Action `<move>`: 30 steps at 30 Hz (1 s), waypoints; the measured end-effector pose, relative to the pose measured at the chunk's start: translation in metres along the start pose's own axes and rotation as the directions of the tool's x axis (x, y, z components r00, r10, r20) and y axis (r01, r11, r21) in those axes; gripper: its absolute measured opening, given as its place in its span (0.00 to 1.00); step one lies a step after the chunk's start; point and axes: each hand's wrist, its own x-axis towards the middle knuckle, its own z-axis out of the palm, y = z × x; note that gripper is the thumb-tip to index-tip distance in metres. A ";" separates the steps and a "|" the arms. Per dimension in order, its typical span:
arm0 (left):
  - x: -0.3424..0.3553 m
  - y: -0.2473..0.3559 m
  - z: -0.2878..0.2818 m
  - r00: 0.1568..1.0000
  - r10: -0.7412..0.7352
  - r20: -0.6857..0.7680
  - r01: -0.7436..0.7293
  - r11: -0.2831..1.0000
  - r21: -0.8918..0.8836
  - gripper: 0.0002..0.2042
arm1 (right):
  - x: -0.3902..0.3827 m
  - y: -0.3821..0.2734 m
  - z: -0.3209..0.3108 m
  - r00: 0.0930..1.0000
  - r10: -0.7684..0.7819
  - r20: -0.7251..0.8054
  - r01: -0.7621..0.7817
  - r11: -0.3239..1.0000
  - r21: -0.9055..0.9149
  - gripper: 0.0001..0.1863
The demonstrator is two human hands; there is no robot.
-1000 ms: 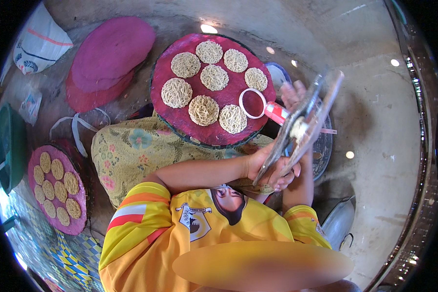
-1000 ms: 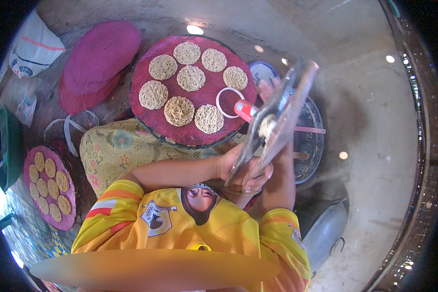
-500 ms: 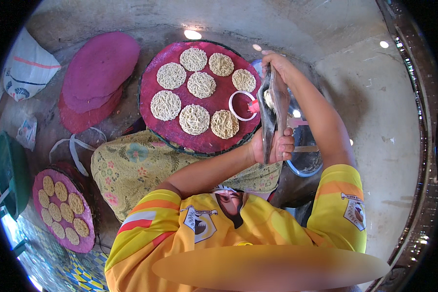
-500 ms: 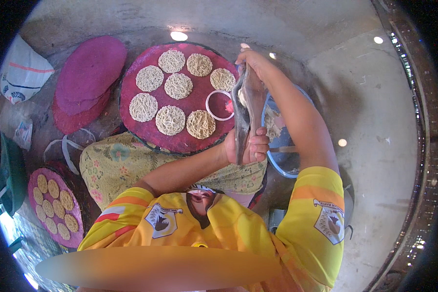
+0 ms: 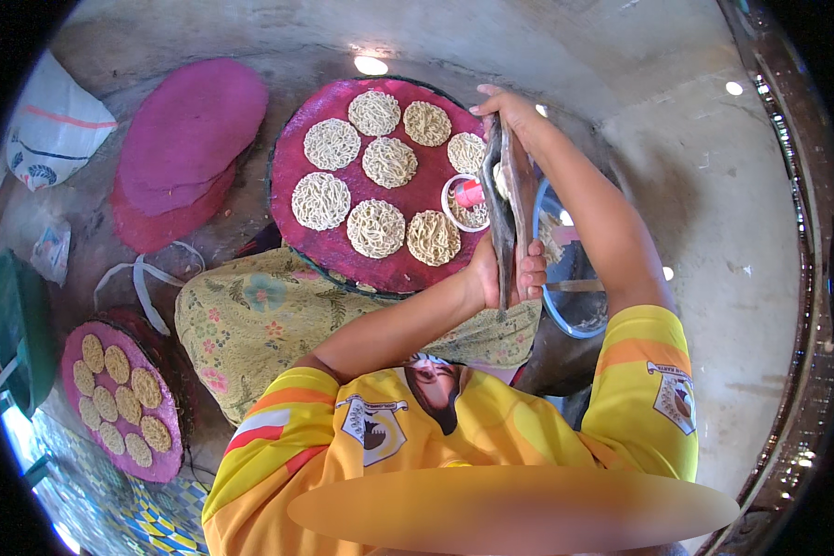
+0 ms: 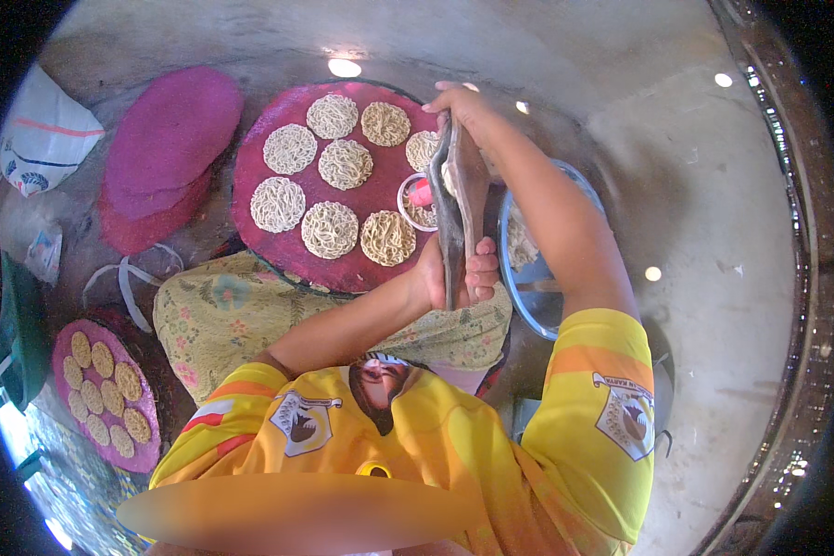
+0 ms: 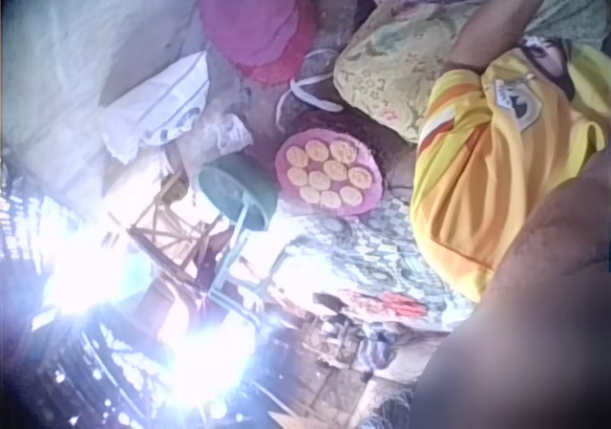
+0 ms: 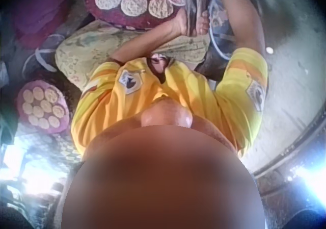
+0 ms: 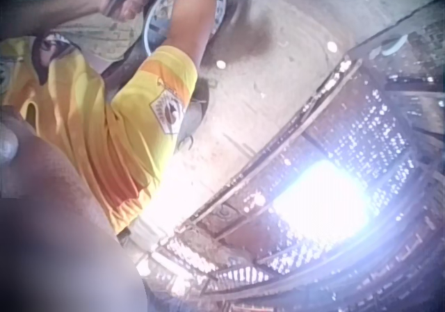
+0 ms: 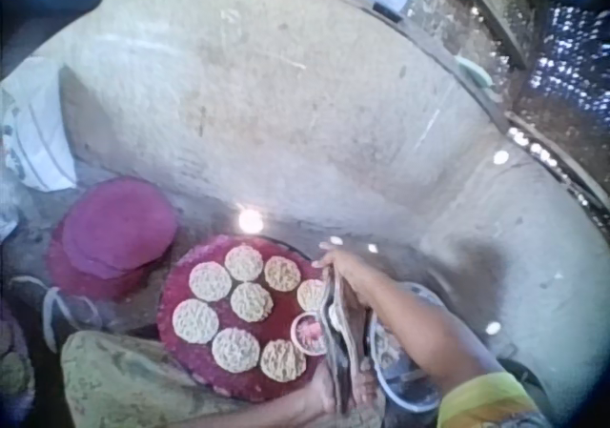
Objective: The person scoops dough from a metal bowl and uses a cookie press to extrude patterned cookies onto a pink tray. They repeatedly fill the press, squeeze the handle, and place the formed cookies in rows on the tray.
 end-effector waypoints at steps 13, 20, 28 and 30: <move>0.025 -0.023 -0.008 0.940 0.058 -0.336 -0.009 0.989 0.148 0.21 | -0.020 0.025 -0.033 0.980 -0.033 -0.195 0.032 0.999 -0.010 0.35; 0.020 -0.028 -0.017 0.998 -0.019 0.059 0.007 0.981 0.192 0.21 | -0.050 0.016 -0.033 0.948 -0.248 -0.199 0.267 0.961 0.077 0.26; 0.018 -0.010 -0.011 0.851 -0.043 0.523 -0.014 0.994 0.105 0.09 | -0.071 0.118 -0.019 0.991 -0.099 0.091 0.044 0.877 0.479 0.25; 0.014 -0.003 -0.006 0.845 -0.041 0.533 -0.029 0.992 0.121 0.10 | -0.081 0.134 -0.009 0.992 -0.114 -0.057 0.128 0.901 0.414 0.22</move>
